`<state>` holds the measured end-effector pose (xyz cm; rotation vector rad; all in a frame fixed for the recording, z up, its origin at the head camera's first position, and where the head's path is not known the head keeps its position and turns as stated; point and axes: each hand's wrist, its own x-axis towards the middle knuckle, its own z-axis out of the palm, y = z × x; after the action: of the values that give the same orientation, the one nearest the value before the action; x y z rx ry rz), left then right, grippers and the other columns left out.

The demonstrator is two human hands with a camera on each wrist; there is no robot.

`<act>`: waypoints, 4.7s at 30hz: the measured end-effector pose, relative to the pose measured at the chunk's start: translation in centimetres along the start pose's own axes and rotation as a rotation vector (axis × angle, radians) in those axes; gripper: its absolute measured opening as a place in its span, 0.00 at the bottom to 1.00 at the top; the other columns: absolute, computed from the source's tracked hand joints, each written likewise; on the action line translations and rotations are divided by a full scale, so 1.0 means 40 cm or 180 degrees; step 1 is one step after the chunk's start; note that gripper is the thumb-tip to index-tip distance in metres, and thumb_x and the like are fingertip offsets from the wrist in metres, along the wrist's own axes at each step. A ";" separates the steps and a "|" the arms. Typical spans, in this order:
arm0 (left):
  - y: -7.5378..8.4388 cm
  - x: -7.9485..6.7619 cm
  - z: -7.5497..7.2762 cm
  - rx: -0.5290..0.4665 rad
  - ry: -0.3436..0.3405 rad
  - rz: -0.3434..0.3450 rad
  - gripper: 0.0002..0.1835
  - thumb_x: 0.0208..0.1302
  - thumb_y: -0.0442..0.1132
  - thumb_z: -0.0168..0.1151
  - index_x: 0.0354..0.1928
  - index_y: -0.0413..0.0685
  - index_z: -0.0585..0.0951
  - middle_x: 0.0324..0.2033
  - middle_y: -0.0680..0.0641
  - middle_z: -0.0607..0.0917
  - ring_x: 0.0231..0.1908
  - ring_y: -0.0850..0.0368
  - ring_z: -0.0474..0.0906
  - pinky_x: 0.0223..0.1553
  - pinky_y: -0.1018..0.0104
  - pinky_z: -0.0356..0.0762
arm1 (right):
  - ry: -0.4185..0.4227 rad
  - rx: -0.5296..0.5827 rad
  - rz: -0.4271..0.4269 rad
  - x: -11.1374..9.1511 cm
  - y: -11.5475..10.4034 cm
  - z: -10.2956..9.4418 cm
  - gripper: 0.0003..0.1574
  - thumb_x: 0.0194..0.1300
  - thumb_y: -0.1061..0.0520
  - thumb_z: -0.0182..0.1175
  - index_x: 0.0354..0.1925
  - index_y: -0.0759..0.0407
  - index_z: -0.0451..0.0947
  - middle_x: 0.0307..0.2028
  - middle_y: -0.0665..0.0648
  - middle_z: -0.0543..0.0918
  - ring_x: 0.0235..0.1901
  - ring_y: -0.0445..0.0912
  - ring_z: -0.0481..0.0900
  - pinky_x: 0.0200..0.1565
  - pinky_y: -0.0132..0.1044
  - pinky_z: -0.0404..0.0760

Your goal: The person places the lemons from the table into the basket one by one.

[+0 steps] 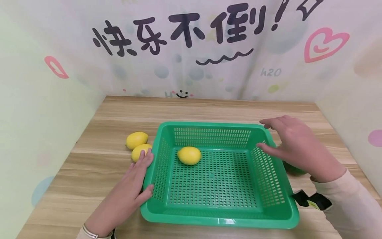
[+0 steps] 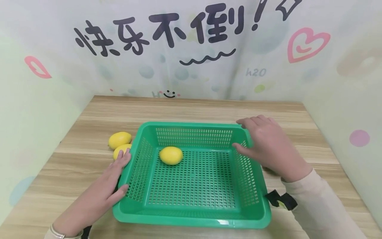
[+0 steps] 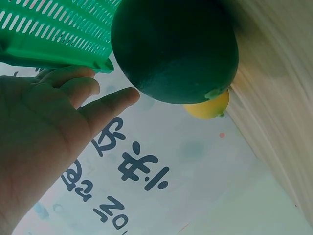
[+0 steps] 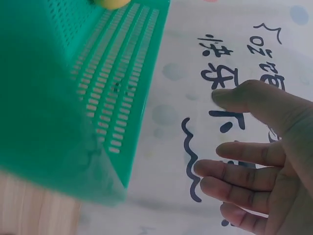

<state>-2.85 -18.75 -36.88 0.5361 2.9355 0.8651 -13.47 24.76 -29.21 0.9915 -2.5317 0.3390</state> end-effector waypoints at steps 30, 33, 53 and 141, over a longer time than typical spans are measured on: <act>-0.010 -0.005 0.010 -0.0007 0.0057 0.0106 0.44 0.72 0.37 0.59 0.82 0.42 0.47 0.82 0.46 0.47 0.80 0.45 0.40 0.76 0.42 0.47 | -0.0220 -0.0080 0.0915 -0.116 0.056 0.013 0.31 0.52 0.55 0.78 0.51 0.69 0.82 0.45 0.67 0.87 0.42 0.63 0.81 0.40 0.59 0.79; -0.008 -0.005 0.008 -0.0052 0.0052 0.0109 0.44 0.72 0.37 0.58 0.82 0.42 0.47 0.82 0.45 0.48 0.80 0.44 0.40 0.76 0.40 0.48 | -0.0175 -0.0095 0.0922 -0.120 0.060 0.016 0.32 0.52 0.56 0.77 0.52 0.71 0.82 0.44 0.68 0.86 0.42 0.64 0.80 0.40 0.60 0.78; -0.006 -0.004 0.010 -0.0070 0.0069 0.0086 0.44 0.72 0.36 0.58 0.83 0.43 0.46 0.82 0.46 0.47 0.81 0.46 0.39 0.78 0.47 0.44 | -0.0343 -0.0123 0.1230 -0.227 0.129 0.046 0.30 0.49 0.58 0.80 0.47 0.72 0.81 0.37 0.68 0.85 0.39 0.63 0.81 0.37 0.61 0.78; -0.012 -0.003 0.015 -0.0146 0.0035 0.0012 0.44 0.72 0.36 0.56 0.83 0.46 0.44 0.82 0.49 0.45 0.81 0.48 0.37 0.78 0.47 0.42 | -0.0695 0.0005 0.1547 -0.325 0.181 0.071 0.38 0.40 0.51 0.85 0.46 0.66 0.81 0.31 0.63 0.87 0.32 0.59 0.84 0.26 0.41 0.74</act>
<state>-2.84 -18.86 -37.65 0.5360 2.9172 0.9364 -10.57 36.67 -38.12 0.4161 -2.9570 0.3842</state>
